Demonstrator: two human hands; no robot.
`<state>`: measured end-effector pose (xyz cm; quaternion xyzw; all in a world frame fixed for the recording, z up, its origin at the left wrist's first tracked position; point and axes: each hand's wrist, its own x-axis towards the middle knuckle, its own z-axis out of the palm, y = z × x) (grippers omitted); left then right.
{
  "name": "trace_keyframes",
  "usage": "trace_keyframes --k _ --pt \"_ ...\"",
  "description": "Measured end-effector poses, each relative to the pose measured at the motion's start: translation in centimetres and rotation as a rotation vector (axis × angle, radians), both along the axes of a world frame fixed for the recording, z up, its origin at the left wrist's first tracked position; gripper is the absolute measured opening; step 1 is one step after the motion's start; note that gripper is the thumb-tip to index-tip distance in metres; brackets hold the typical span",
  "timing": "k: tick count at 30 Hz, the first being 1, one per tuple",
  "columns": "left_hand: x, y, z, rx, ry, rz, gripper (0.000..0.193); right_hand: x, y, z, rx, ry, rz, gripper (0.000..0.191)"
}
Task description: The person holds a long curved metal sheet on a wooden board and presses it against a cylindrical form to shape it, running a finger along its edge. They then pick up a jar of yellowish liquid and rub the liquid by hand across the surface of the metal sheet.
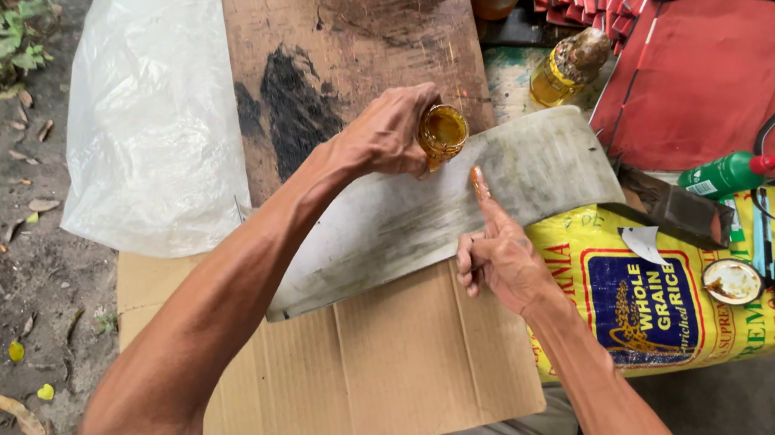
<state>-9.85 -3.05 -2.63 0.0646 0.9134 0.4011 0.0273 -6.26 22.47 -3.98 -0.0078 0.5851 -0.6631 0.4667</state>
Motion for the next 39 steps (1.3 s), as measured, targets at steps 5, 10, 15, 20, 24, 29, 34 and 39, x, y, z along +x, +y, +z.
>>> trace_keyframes --k 5,10,15,20,24,29,34,39 --pt "-0.4 0.0 -0.7 -0.049 -0.087 0.010 0.053 5.1 -3.9 0.5 0.101 0.006 0.204 0.101" --pt "0.1 -0.9 -0.6 0.038 0.034 -0.024 0.049 6.9 -4.9 0.0 -0.211 -0.068 0.213 0.095" --pt "3.9 -4.0 1.0 -0.047 -0.004 0.013 0.046 -1.6 0.7 0.2 0.103 0.047 -0.099 0.096" --pt "9.2 -4.9 2.5 -0.250 -0.053 -0.005 0.043 1.2 -1.4 -1.6 0.157 0.165 0.135 0.096" --pt "10.4 -4.8 3.2 -0.152 -0.003 0.043 0.040 2.2 -2.5 -0.6 -0.125 0.178 0.312 0.090" --pt "10.4 -5.0 2.8 -0.163 -0.093 0.088 0.036 -0.7 -2.0 1.4 0.271 0.218 0.040 0.092" --pt "10.5 -5.0 2.5 -0.104 -0.046 0.086 0.045 1.6 -3.8 1.6 0.106 0.418 0.391 0.099" --pt "11.0 -4.9 2.9 -0.117 -0.090 0.112 0.041 -1.2 -3.3 2.4 0.393 0.268 0.121 0.096"
